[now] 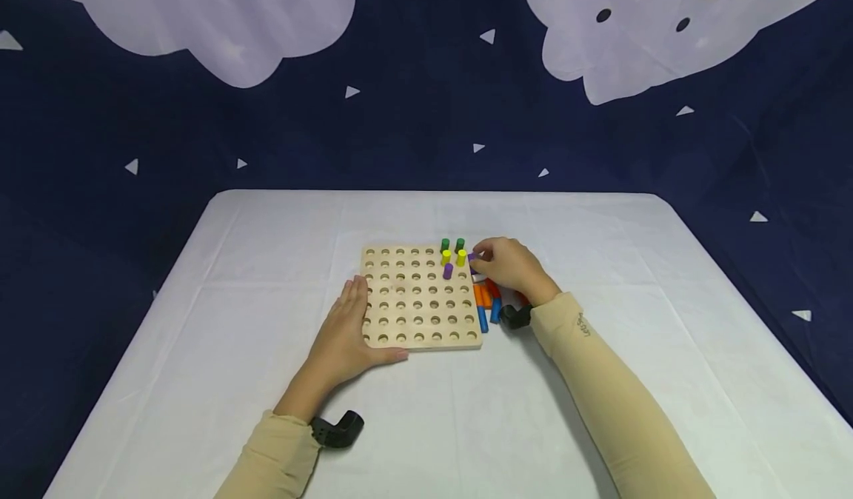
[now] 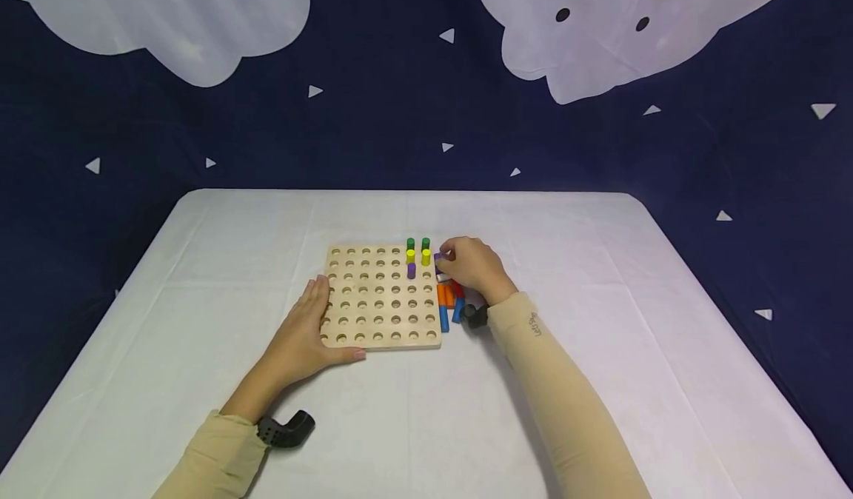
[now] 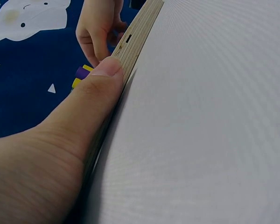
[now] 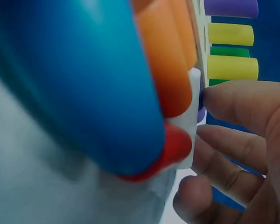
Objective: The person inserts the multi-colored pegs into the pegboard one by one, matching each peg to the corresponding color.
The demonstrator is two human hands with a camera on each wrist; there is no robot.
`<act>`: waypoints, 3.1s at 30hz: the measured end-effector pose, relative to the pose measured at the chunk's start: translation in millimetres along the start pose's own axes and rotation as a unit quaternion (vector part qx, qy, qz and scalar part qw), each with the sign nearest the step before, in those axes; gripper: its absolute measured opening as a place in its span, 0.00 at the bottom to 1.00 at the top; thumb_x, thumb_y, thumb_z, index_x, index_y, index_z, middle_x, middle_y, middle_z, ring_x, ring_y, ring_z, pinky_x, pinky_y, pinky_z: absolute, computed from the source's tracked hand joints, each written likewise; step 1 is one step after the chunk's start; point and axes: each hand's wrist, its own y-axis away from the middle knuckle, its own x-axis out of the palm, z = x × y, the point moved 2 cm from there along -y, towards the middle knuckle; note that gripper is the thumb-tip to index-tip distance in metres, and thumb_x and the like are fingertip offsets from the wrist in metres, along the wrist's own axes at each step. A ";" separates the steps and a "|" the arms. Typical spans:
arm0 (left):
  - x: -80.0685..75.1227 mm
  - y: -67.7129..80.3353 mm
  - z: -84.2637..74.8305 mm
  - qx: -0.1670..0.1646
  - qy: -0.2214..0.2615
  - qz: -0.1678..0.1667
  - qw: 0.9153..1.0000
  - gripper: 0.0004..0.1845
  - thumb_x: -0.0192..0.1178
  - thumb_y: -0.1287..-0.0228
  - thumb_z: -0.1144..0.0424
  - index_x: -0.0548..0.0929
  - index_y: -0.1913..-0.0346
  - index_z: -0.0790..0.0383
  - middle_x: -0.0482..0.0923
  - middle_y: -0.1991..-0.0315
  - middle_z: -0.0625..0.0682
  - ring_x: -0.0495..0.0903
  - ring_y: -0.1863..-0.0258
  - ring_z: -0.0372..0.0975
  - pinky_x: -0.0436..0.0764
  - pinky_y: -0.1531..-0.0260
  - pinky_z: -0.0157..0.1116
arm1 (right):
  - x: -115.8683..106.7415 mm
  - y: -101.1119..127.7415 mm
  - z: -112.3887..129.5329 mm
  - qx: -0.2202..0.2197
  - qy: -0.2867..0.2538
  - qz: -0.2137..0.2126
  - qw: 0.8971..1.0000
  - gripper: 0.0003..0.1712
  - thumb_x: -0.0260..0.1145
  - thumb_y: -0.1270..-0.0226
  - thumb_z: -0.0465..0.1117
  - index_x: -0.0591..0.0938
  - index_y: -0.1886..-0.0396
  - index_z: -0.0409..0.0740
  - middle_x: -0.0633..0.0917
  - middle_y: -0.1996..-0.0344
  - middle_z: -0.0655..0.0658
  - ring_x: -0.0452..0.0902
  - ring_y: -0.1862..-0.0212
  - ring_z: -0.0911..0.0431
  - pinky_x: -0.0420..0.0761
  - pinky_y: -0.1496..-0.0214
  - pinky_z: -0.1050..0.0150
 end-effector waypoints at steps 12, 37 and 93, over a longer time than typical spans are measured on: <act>1.0 -1.1 0.1 -0.001 -0.004 0.001 1.000 0.78 0.74 0.65 0.28 0.40 0.21 0.68 0.36 0.19 0.60 0.37 0.19 0.52 0.46 0.21 0.52 | -6.5 -4.7 1.7 -0.023 0.017 0.031 0.999 0.18 0.69 0.35 0.48 0.87 0.49 0.46 0.88 0.55 0.45 0.81 0.55 0.52 0.81 0.47 0.54; 0.5 -1.1 -0.3 -0.005 -0.007 0.005 1.000 0.79 0.73 0.67 0.26 0.39 0.21 0.68 0.35 0.19 0.59 0.37 0.19 0.51 0.46 0.21 0.52 | -6.6 -3.5 -8.4 -0.089 0.064 0.044 0.993 0.20 0.65 0.30 0.38 0.82 0.39 0.51 0.84 0.49 0.45 0.77 0.49 0.50 0.78 0.36 0.47; 0.3 5.0 -4.0 0.000 -0.009 -0.003 1.000 0.79 0.73 0.67 0.26 0.41 0.21 0.69 0.37 0.19 0.61 0.39 0.20 0.54 0.47 0.22 0.54 | -27.8 61.4 -31.5 -0.063 0.008 -0.062 0.996 0.20 0.71 0.35 0.48 0.84 0.45 0.50 0.87 0.57 0.50 0.73 0.72 0.55 0.75 0.71 0.63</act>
